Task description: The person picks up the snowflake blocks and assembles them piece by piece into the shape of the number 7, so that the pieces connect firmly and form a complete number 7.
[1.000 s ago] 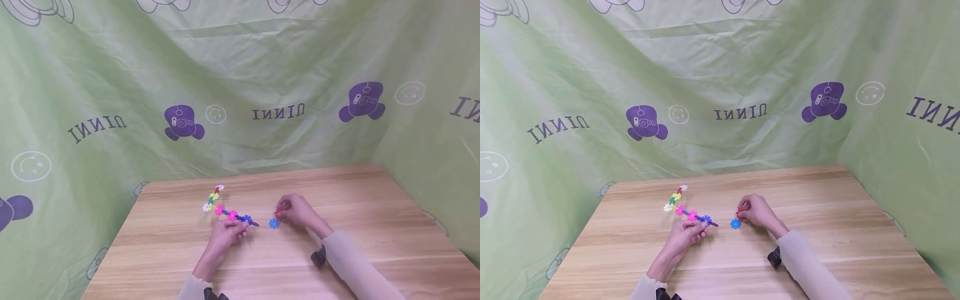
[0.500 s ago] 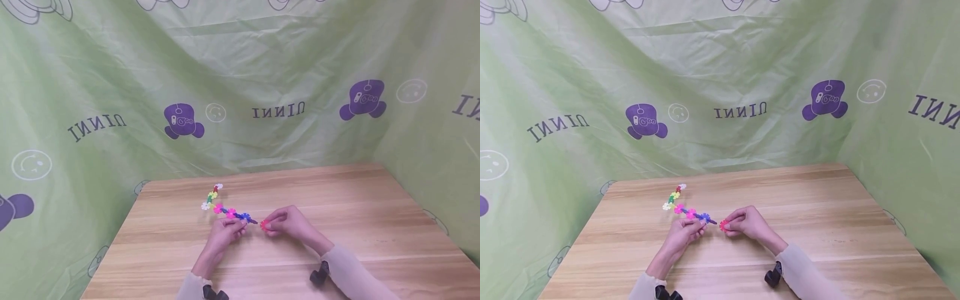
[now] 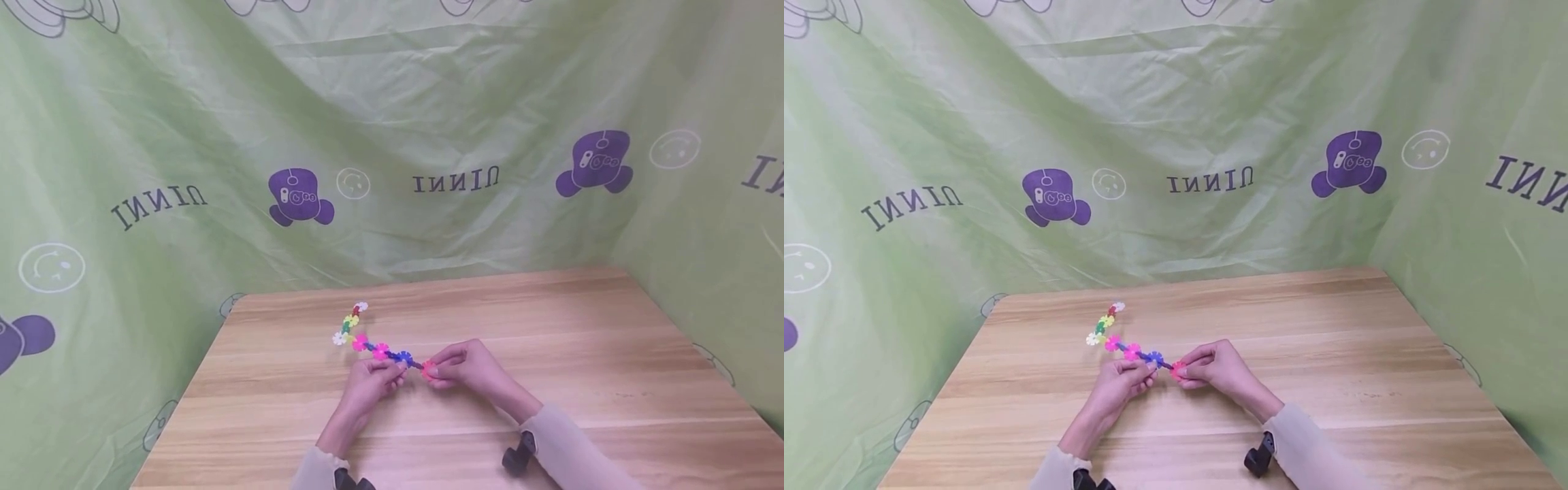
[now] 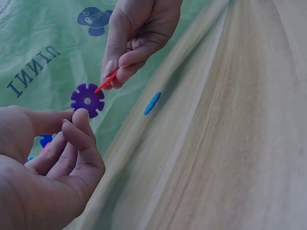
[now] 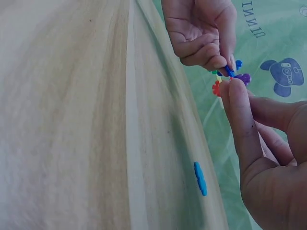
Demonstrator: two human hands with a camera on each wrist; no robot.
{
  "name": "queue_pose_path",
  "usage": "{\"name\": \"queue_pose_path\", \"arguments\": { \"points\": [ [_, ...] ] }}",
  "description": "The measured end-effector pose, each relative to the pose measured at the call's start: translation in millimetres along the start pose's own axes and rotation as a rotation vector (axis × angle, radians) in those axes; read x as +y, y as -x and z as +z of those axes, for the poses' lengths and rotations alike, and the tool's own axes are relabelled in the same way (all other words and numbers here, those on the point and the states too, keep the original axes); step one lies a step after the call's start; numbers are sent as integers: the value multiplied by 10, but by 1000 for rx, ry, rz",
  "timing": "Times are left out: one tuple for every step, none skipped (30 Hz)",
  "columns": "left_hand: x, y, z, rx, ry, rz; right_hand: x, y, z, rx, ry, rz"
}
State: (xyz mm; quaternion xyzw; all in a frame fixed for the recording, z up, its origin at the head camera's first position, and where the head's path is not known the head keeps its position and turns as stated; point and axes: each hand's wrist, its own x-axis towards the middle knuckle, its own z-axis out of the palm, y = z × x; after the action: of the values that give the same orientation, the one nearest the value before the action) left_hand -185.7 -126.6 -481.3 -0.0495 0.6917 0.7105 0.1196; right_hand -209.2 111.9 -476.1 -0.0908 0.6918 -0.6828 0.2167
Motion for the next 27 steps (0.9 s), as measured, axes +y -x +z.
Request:
{"name": "queue_pose_path", "arguments": {
  "points": [
    [-2, 4, 5, -2, 1, 0, 1, 1, 7, 5, 2, 2],
    [-5, 7, 8, -1, 3, -3, 1, 3, 14, 9, 3, 5],
    [-7, 10, 11, -1, 4, -5, 3, 3, 22, 13, 4, 8],
    [-7, 11, 13, 1, 7, -5, 4, 1, 31, 16, 6, 8],
    [-4, 13, 14, 3, 9, -5, 2, 0, 42, 18, 3, 7],
    [-3, 13, 14, 7, 11, -7, 0, -4, 54, 20, 0, 2],
    [-2, 14, 14, 11, 17, -10, -1, -9, 66, 23, -3, -3],
    [-3, 12, 13, 17, 22, -15, -1, -14, 77, 24, -10, -4],
    [-5, 11, 14, 22, 23, -17, 1, -19, 87, 25, -15, -9],
    [-6, 11, 15, 27, 24, -19, 5, -24, 93, 28, -20, -9],
    [-8, 10, 17, 30, 22, -19, 8, -24, 99, 31, -26, -8],
    [-9, 7, 18, 32, 20, -21, 14, -26, 102, 36, -28, -7],
    [-9, 6, 20, 34, 17, -20, 21, -28, 103, 40, -31, -5],
    [-6, 4, 21, 35, 10, -15, 28, -29, 104, 43, -36, -2],
    [2, 6, 24, 34, 0, -9, 34, -33, 106, 45, -43, -1],
    [13, 9, 24, 36, -9, -5, 41, -38, 108, 47, -50, 1],
    [20, 10, 19, 38, -17, 0, 46, -42, 112, 48, -61, 1],
    [33, 15, 16, 42, -22, 1, 51, -47, 116, 48, -69, 1],
    [44, 21, 14, 46, -26, 1, 56, -51, 123, 47, -84, -3],
    [53, 27, 11, 48, -33, 0, 60, -54, 129, 45, -98, -7],
    [58, 33, 5, 49, -41, 1, 65, -55, 135, 44, -109, -9],
    [63, 38, 4, 51, -45, -1, 67, -53, 140, 48, -115, -8],
    [65, 39, 4, 48, -48, -2, 67, -50, 145, 52, -119, -7],
    [70, 41, 8, 45, -50, -2, 65, -48, 149, 55, -121, -7],
    [68, 39, 9, 39, -48, 2, 61, -47, 153, 57, -123, -8],
    [66, 37, 11, 32, -51, 7, 56, -47, 157, 59, -121, -6],
    [62, 32, 14, 25, -49, 12, 51, -48, 162, 62, -120, -4]
  ]
}}
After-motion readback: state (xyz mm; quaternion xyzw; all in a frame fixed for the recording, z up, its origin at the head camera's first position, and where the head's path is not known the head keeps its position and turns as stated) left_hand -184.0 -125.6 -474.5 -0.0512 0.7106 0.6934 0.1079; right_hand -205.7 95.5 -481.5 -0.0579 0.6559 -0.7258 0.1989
